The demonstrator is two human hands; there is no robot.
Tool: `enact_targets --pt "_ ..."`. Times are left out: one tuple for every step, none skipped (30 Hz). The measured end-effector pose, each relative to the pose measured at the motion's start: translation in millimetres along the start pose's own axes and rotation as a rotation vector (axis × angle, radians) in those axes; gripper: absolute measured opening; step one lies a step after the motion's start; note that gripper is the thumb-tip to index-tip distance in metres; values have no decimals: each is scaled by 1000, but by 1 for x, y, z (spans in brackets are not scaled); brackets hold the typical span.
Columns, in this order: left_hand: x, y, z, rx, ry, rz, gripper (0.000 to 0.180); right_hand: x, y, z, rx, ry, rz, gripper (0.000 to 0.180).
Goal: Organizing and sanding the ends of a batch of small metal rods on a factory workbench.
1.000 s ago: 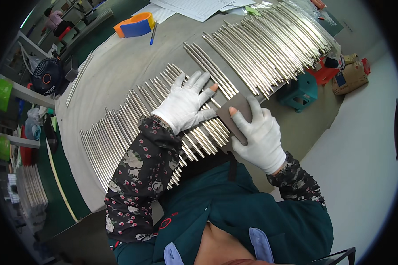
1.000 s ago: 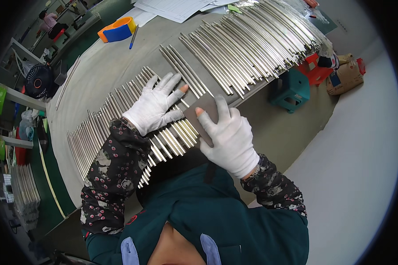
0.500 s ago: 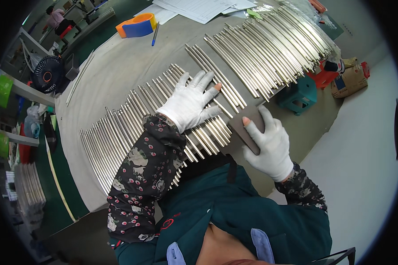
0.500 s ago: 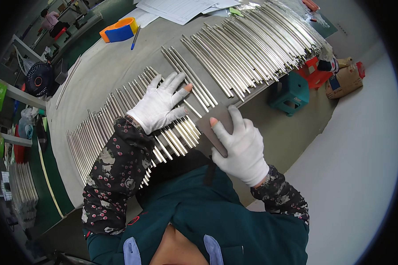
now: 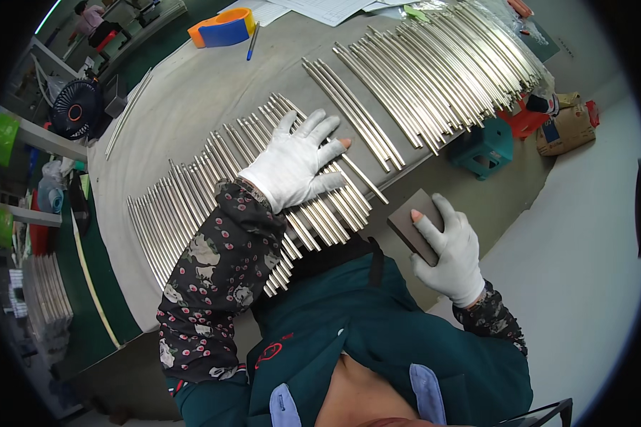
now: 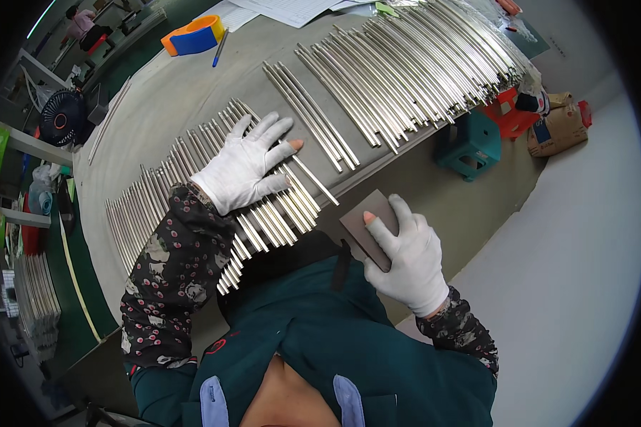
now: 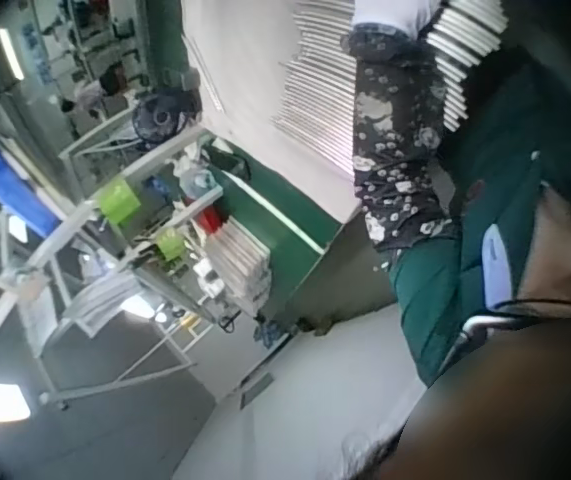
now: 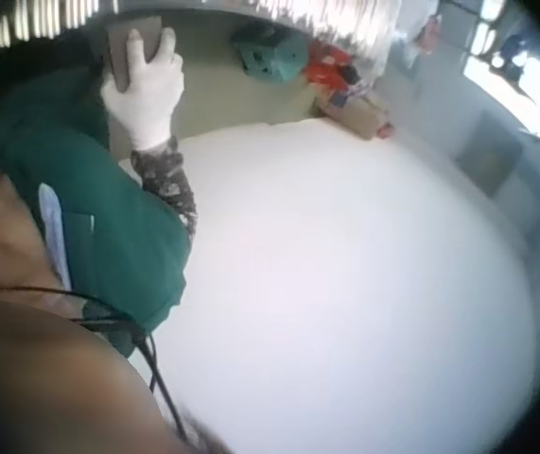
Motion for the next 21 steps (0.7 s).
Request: enact_targets --pt "0 5 0 -26 13 14 63 -2 -2 0 1 -4 -2 61" --pt "1 11 -1 -55 26 25 63 -6 -3 1 -37 -24 -43 61" --pt "0 17 -2 -51 40 28 65 -10 -4 2 -74 -43 -84 61" --pt "-2 23 -3 -56 37 23 65 -12 -6 2 -75 -49 -88 61" --pt "-2 29 -5 -56 57 23 65 -15 -5 4 -100 -81 -119 61" --pt "-2 34 -6 -56 77 24 66 -19 -5 5 -125 -113 -148 61" --pt "-3 37 -6 -82 65 27 68 -23 -4 6 -134 -147 -163 61" --pt "-4 42 -5 -85 61 20 68 -27 -4 7 -134 -152 -170 61" --pt "-6 47 -5 -36 47 11 70 -31 -4 9 -126 -170 -177 61" --pt "-7 51 -7 13 32 4 72 -35 -4 10 -119 -188 -184 60" --pt "-9 50 -8 22 37 -13 73 -37 -4 13 -120 -196 -165 61" --pt "-10 51 -7 25 35 -11 73 -38 -4 16 -118 -194 -165 61" --pt "-13 52 -7 49 28 -24 71 -38 -3 21 -116 -201 -134 68" --pt "-14 53 -8 70 19 -40 70 -37 -3 23 -116 -212 -106 76" --pt "-14 53 -8 44 -4 -38 69 -39 -4 25 -116 -211 -108 76" --pt "-14 53 -6 45 -5 -39 69 -39 -4 25 -104 -200 -97 76" --pt "-13 52 -2 25 -35 -36 68 -39 -5 25 -91 -189 -87 75" --pt "-13 51 0 5 -63 -33 67 -39 -4 25 -91 -189 -89 75" --pt "-14 50 2 -57 -68 -37 66 -38 -2 25 -101 -190 -82 75" --pt "-13 47 3 -56 -65 -36 66 -37 1 24 -112 -190 -72 75" --pt "-13 44 3 -45 -64 -31 65 -38 4 24 -114 -187 -70 75"
Point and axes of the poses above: each hand's wrist, its own y-axis away from the middle knuckle, its own z-axis out of the palm, x = y × z, the point moved 5 cm from there along -y, towards the middle knuckle, and after that the axes turned 11 degrees about -y, right-handed, at the moved point
